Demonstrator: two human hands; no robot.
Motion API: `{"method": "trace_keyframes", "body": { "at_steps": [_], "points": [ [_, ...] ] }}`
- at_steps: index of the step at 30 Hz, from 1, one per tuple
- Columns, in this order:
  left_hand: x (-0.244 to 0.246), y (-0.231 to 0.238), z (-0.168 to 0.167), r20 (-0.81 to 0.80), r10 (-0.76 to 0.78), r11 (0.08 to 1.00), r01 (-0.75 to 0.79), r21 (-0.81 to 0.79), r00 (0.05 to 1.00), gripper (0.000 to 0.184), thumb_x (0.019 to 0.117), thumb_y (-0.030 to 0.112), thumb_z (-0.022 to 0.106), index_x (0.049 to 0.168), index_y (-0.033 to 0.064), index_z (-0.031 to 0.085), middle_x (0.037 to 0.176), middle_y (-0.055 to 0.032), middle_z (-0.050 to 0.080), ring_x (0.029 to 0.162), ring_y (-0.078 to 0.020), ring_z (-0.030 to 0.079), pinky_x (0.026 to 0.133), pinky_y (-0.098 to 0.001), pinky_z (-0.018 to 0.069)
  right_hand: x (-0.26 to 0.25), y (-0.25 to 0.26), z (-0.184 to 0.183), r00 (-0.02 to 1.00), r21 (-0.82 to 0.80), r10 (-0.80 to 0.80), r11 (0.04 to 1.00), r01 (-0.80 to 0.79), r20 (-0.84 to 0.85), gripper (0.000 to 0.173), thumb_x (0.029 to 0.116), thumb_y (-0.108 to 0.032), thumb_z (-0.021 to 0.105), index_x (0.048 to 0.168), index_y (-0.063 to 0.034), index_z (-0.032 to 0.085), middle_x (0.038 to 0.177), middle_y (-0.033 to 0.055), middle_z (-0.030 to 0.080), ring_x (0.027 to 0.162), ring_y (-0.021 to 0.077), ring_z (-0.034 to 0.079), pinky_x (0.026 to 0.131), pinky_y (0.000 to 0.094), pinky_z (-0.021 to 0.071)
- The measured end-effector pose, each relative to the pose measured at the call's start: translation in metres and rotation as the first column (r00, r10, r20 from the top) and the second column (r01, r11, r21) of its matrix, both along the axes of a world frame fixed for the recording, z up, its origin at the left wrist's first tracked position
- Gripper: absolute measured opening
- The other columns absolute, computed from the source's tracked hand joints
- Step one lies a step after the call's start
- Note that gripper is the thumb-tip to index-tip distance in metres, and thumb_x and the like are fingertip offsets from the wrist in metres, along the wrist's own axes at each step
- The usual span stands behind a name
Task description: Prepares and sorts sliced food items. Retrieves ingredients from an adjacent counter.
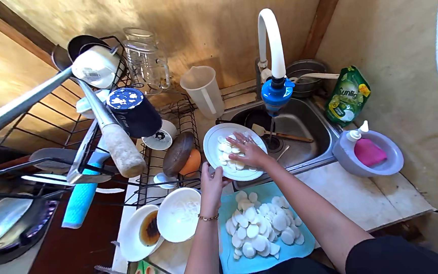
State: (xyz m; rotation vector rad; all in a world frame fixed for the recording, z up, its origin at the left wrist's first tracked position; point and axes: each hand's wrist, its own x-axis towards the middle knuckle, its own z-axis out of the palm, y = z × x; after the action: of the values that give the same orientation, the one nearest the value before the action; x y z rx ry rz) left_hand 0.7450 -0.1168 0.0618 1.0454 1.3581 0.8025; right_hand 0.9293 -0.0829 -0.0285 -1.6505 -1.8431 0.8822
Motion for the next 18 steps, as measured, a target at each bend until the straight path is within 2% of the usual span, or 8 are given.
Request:
{"method": "trace_keyframes", "body": {
  "at_steps": [6, 10, 18],
  "points": [
    [-0.002, 0.007, 0.006, -0.124, -0.071, 0.997, 0.074, 0.023, 0.990, 0.040, 0.1073, 0.006, 0.045, 0.146, 0.0005, 0.039, 0.129, -0.0237, 0.056, 0.086, -0.0225, 0.071, 0.068, -0.0348, 0.0616, -0.010, -0.005, -0.007, 0.994, 0.010, -0.063, 0.998, 0.064, -0.092, 0.076, 0.1005, -0.065, 0.046, 0.163, -0.0218, 0.034, 0.171, 0.0147, 0.020, 0.160, 0.0300, 0.013, 0.129, 0.0565, 0.0013],
    [-0.002, 0.011, 0.012, -0.206, -0.115, 0.992, 0.124, 0.032, 0.972, 0.039, 0.1069, 0.007, 0.047, 0.145, 0.0002, 0.040, 0.121, -0.0232, 0.061, 0.082, -0.0223, 0.073, 0.069, -0.0354, 0.0628, -0.018, -0.008, -0.013, 0.979, 0.027, -0.115, 0.992, 0.121, -0.166, 0.075, 0.1011, -0.062, 0.047, 0.162, -0.0197, 0.035, 0.170, 0.0167, 0.022, 0.160, 0.0313, 0.014, 0.129, 0.0576, 0.0027],
    [0.002, 0.020, 0.024, -0.336, -0.205, 0.974, 0.225, 0.020, 0.919, 0.039, 0.1069, 0.010, 0.047, 0.145, 0.0025, 0.042, 0.117, -0.0228, 0.064, 0.083, -0.0229, 0.073, 0.071, -0.0368, 0.0627, -0.029, -0.012, -0.016, 0.946, 0.008, -0.188, 0.980, 0.197, -0.265, 0.072, 0.1035, -0.056, 0.046, 0.162, -0.0154, 0.034, 0.170, 0.0182, 0.022, 0.159, 0.0322, 0.015, 0.129, 0.0558, 0.0031]
  ]
}}
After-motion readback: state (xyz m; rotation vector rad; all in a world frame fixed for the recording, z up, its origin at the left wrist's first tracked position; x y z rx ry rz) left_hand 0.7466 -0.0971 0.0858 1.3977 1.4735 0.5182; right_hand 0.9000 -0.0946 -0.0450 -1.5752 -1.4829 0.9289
